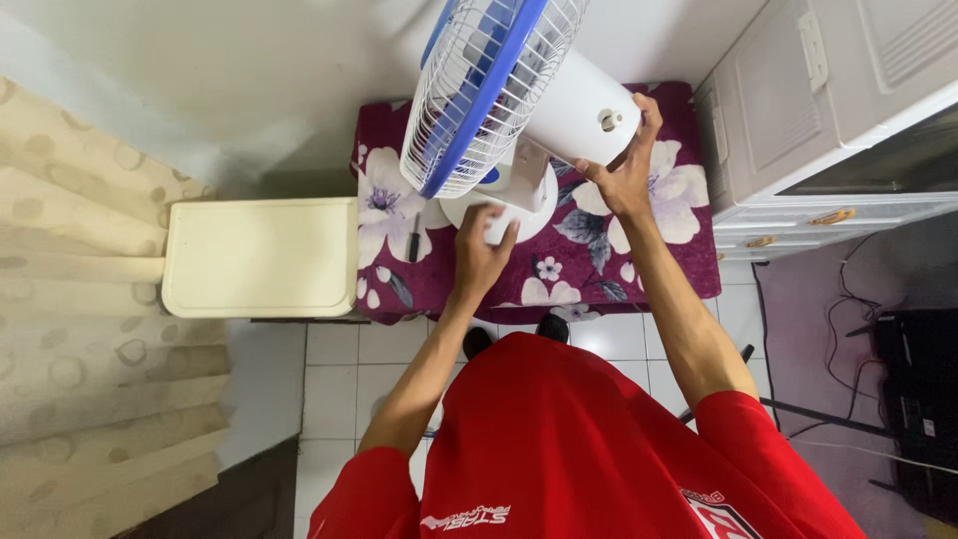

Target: The person disassembles a table fan by removing the front grille, rear grille, fan blades, and central hub. They use a screwdriver to loosen a screw on the front grille and then remove each component by hand, placing them on a nearby surface.

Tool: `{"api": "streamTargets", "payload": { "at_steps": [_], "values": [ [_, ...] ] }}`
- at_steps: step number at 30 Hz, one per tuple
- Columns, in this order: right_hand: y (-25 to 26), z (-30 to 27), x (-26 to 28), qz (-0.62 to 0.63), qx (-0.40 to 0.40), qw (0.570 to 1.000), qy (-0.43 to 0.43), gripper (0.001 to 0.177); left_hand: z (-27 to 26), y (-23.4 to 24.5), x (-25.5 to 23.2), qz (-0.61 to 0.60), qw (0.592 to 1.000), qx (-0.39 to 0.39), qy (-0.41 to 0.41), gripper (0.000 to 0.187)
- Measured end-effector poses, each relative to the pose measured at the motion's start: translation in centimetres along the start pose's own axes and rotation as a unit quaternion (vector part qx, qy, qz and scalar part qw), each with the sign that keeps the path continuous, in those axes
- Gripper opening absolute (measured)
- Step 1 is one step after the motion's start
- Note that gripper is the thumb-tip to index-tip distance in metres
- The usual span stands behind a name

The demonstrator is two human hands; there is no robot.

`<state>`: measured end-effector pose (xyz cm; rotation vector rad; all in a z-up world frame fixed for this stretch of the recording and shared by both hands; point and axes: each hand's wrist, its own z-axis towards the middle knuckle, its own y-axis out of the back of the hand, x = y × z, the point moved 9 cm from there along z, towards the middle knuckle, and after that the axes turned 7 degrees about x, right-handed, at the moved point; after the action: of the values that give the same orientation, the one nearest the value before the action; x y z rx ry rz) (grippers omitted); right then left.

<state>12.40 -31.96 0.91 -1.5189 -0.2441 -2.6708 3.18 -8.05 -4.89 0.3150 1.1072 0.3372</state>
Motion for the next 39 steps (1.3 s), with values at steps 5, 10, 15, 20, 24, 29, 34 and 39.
{"api": "streamTargets", "payload": {
  "at_steps": [5,10,15,20,24,29,34,39],
  "values": [
    [-0.4,0.0,0.9,0.032,0.013,0.999,0.01,0.102,5.7,-2.6,1.9,0.007,1.0,-0.006,0.029,0.041],
    [-0.4,1.0,1.6,-0.011,0.032,0.999,0.003,0.1,7.6,-3.6,3.1,-0.035,0.997,-0.019,0.066,0.026],
    [-0.6,1.3,1.6,0.02,0.04,0.999,0.007,0.099,7.8,-3.8,1.8,-0.036,0.998,-0.036,0.049,0.024],
    [-0.3,1.2,1.8,0.029,0.041,0.999,0.02,0.096,8.1,-3.2,-0.4,0.01,0.997,-0.073,-0.022,0.019],
    [-0.4,1.3,1.5,0.017,0.042,0.999,0.006,0.098,8.7,-3.7,0.8,-0.042,0.996,-0.056,0.05,0.017],
    [-0.5,1.2,1.9,0.016,0.043,0.999,0.015,0.096,8.1,-4.1,1.2,-0.041,0.998,-0.043,0.026,0.019],
    [-0.6,1.3,2.1,0.028,0.05,0.998,0.03,0.096,7.7,-4.5,0.7,0.105,0.99,-0.047,-0.075,0.025],
    [-0.5,1.3,1.8,0.021,0.046,0.998,0.026,0.099,7.7,-4.5,1.1,0.113,0.991,-0.034,-0.057,0.025]
  ]
}}
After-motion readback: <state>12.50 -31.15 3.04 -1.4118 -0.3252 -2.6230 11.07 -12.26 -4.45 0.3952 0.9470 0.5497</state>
